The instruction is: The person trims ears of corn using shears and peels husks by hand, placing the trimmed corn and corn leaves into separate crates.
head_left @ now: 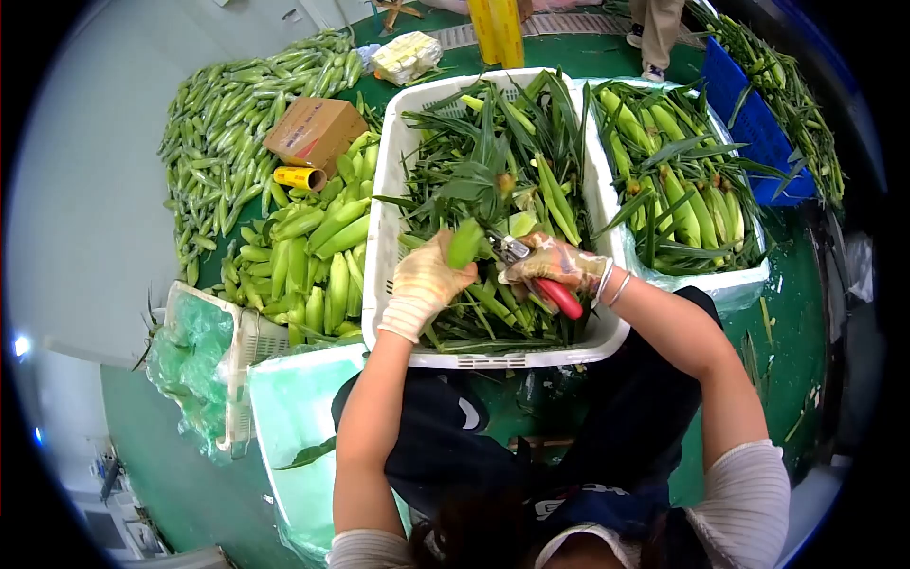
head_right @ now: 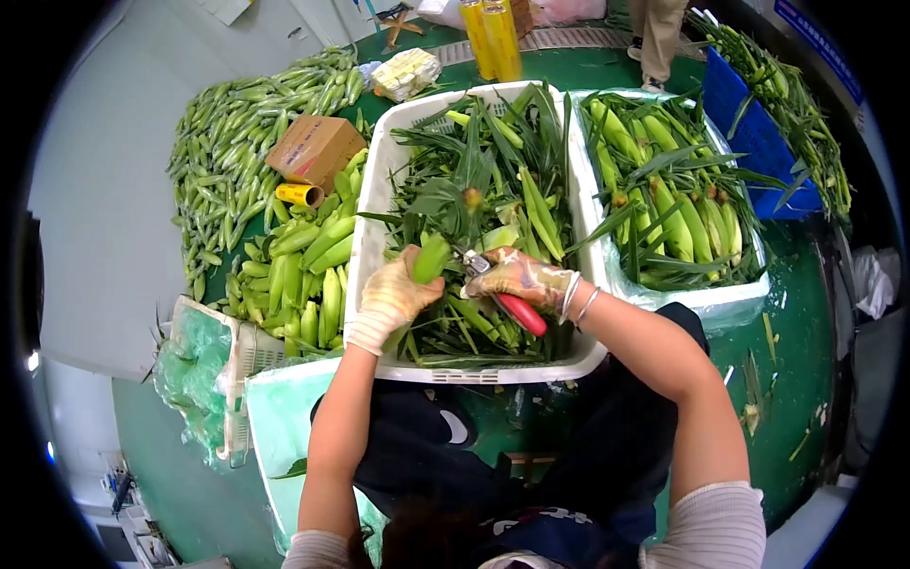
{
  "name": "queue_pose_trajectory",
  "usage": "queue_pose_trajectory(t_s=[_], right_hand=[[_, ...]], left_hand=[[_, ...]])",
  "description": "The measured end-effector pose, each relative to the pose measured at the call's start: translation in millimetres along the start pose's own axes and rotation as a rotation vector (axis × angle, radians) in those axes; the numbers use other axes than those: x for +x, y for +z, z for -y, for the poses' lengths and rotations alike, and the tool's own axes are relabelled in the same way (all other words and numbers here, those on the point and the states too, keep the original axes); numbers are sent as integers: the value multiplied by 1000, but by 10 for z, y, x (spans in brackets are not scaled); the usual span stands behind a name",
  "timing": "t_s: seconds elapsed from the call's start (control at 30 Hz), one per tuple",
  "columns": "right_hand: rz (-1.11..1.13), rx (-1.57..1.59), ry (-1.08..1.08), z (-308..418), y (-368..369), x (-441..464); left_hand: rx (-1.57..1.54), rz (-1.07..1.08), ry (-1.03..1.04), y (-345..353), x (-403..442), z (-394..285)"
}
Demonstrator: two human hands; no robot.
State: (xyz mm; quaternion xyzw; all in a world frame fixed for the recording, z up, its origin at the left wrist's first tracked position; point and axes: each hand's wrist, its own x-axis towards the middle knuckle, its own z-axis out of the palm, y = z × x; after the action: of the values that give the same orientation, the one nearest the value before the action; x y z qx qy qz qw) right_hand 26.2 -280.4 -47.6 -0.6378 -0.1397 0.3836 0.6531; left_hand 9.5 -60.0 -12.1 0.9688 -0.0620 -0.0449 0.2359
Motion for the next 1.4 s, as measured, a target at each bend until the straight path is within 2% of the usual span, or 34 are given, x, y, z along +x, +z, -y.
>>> queue_pose_trajectory(t_s=[0.03, 0.07, 0.1, 0.17, 0.23, 0.27, 0.3, 0.33, 0.37, 0.43, 0.5, 0.53, 0.57, 0.6, 0.67, 0.73, 0.77, 0.8, 0.83, 0.87, 0.9, 0.93, 0.97, 1.0, 1.1, 1.13, 1.17, 1.2, 1.23, 1.27, 1.3, 1.37, 1.4], right_hand=[[-63, 89, -21, -220, -2, 68], [-125, 203, 55, -251, 30, 19], [-186, 319, 126, -253, 57, -12], [-94, 484, 101, -360, -62, -121], [-130, 126, 194, -206, 3, -257], [-164, -49, 164, -240, 32, -313], [-75, -195, 71, -414, -29, -251], [-139, -413, 67, -416, -12, -260], [-194, -631, 60, -411, 11, -250], [-167, -675, 166, -225, 84, -264], [-187, -725, 243, -221, 94, -208], [-226, -668, 157, -346, 64, -204], [-247, -590, 144, -472, 16, -203], [-251, -414, 75, -614, -4, -176], [-241, -396, 154, -734, -75, -207], [-268, -458, 108, -833, -177, -164], [-276, -497, 121, -896, -204, -160], [-294, -344, 125, -878, -177, -178], [-281, -107, 143, -627, 12, -206], [-330, -119, 200, -605, 34, -173], [-375, -139, 254, -580, 53, -136], [-409, -205, 231, -457, 153, -166], [-441, -223, 145, -787, -80, -168], [-440, -211, 207, -814, -149, -212], [-349, -177, 300, -967, -385, -344], [-360, -163, 284, -1004, -403, -425], [-387, -144, 267, -984, -348, -515], [-377, -182, 267, -863, -162, -587], [-382, -222, 254, -749, 3, -654], [-371, -238, 240, -708, 44, -691], [-476, -222, 223, -691, 129, -709], [-463, -302, 237, -609, 22, -759], [-477, -334, 220, -520, 53, -777]], left_hand=[[-83, 95, -60, -47, -7, 14], [-142, 110, 172, 245, 136, 519], [-139, 113, 174, 230, 60, 515], [-813, 66, 80, 142, -149, 507], [-889, 45, 163, 21, -148, 563], [-917, 97, 130, -105, -151, 514], [-947, 150, 94, -200, -151, 497], [-905, 17, 154, -252, -94, 591], [-460, -266, 225, -289, -22, 820], [-1020, -446, -185, -537, 54, 1030], [-1710, -805, -409, -527, 392, 1657], [-1877, -911, -442, -497, 520, 1938], [-1984, -882, -474, -425, 668, 2311], [-1946, -989, -467, -361, 801, 2481], [-1909, -1094, -472, -313, 919, 2604], [-2056, -1136, -384, -414, 1068, 2706], [-2184, -1044, -255, -488, 1118, 2841], [-2138, -1035, -62, -581, 1062, 2818], [-2290, -1070, -73, -710, 1027, 2908], [-2223, -1050, -72, -870, 889, 2898], [-2010, -934, -52, -965, 677, 2958], [-1960, -738, -120, -1053, 447, 3165], [-1777, -671, -181, -1109, 16, 3192], [-1546, -677, -198, -1074, -486, 3325], [-976, -852, -477, -867, -2308, 3542], [-288, -408, -750, -799, -2825, 3774], [383, 107, -913, -610, -3364, 4082], [593, 36, -792, 97, -4132, 4592], [-134, -296, -1192, 330, -4493, 4366], [-165, -446, -1274, 616, -4717, 4132], [-206, -597, -1343, 903, -4797, 4006], [77, -372, -1262, 1247, -4725, 4086], [68, -262, -1296, 1289, -4584, 4083]])
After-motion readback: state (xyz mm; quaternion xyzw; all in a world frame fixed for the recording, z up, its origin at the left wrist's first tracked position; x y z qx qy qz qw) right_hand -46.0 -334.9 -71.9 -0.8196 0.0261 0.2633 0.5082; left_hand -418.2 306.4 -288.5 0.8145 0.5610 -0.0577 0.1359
